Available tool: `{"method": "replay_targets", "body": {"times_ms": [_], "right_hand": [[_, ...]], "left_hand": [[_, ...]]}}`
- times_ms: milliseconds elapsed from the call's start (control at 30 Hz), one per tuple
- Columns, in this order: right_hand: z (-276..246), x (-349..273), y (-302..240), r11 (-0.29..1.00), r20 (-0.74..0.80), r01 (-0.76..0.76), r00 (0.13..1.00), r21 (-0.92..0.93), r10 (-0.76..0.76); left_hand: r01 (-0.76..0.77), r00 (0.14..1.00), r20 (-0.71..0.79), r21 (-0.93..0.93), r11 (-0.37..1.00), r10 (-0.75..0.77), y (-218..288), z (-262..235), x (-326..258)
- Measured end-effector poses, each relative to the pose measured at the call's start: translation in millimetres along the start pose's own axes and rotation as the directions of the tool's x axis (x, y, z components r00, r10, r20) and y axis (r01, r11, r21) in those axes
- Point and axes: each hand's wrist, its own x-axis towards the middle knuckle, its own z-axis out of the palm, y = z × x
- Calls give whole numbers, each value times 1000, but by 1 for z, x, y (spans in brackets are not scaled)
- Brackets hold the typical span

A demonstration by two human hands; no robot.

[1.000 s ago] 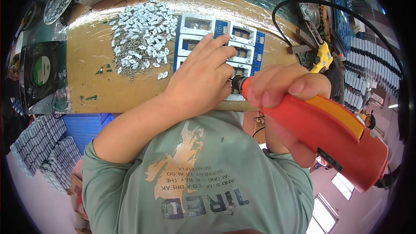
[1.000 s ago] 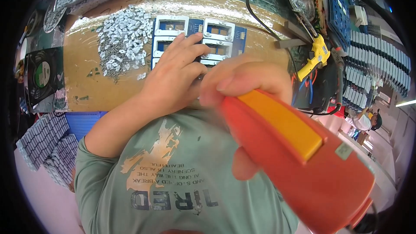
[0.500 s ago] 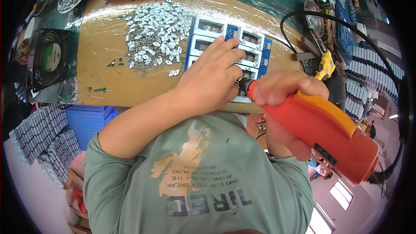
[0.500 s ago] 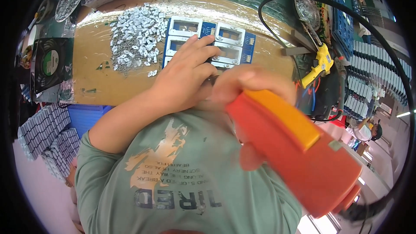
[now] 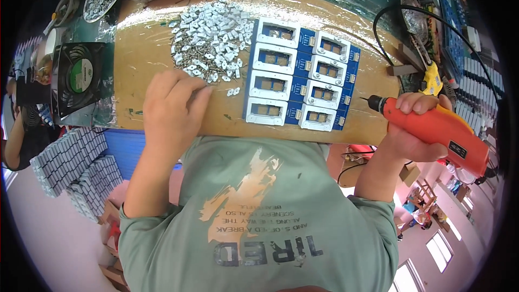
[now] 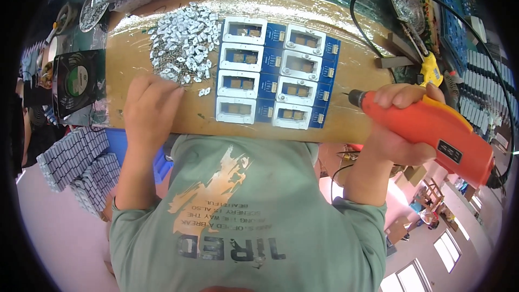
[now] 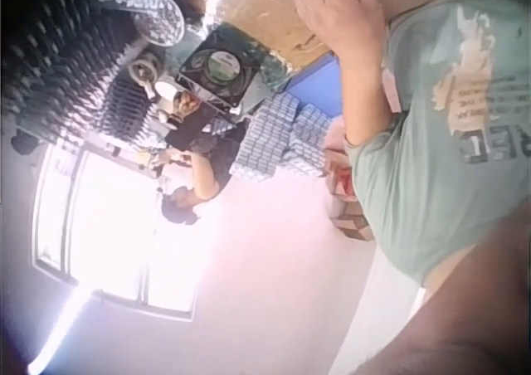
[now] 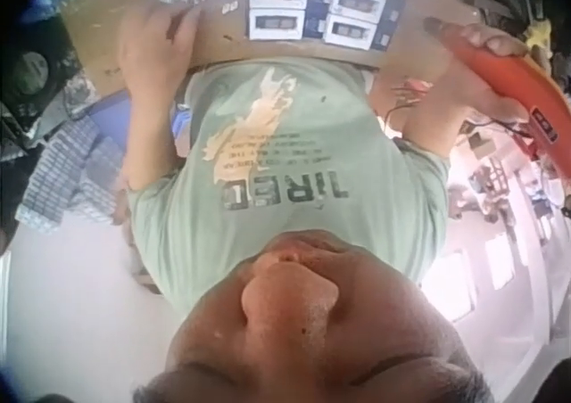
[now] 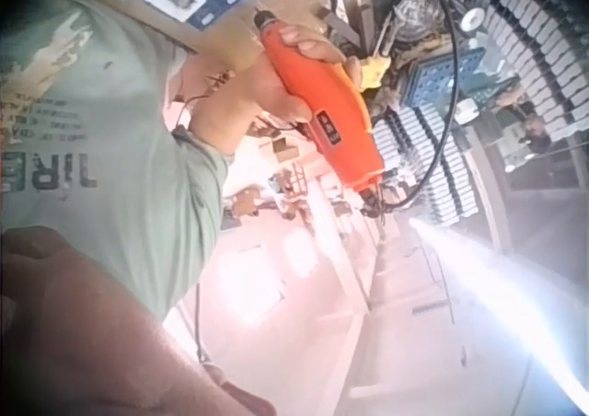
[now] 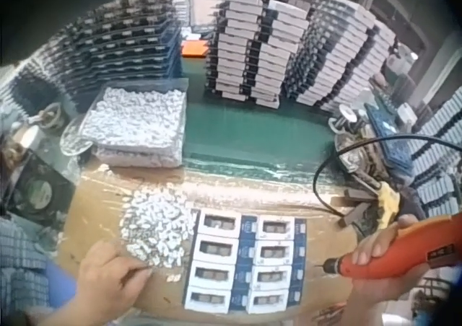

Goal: The person assembles small white socket components into blue light fixture bases by fastening them with screws using an electric screwdriver.

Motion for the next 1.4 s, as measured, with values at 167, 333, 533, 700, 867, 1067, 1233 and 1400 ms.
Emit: {"method": "replay_targets", "body": {"times_ms": [167, 333, 533, 700, 867, 1067, 1233, 1400], "right_hand": [[2, 2, 0, 1000, 24, 1, 1000, 12, -1], [6, 0, -1, 999, 60, -32, 998, -25, 33], [5, 2, 1, 998, 90, -45, 995, 34, 41], [3, 4, 0, 997, 110, -59, 993, 52, 53], [3, 5, 3, 997, 123, -53, 991, 52, 46], [2, 4, 2, 997, 122, -58, 991, 54, 51], [2, 5, 4, 997, 149, -45, 988, 58, 36], [2, 5, 3, 998, 129, -46, 991, 44, 40]], "left_hand": [[33, 999, 7, 17, 999, -34, 0, 5, -3], [79, 994, 74, 41, 996, -82, 5, 4, 0], [80, 996, 41, 36, 996, -82, 7, 5, 6], [13, 998, 59, 65, 998, -17, 6, 4, 11], [-58, 992, 112, 52, 997, 52, 7, 2, 7], [-62, 983, 176, 10, 998, 59, 7, -3, 3], [-73, 988, 137, -20, 997, 75, 4, 0, 4], [-63, 988, 140, -5, 998, 63, -1, 0, 5]]}}
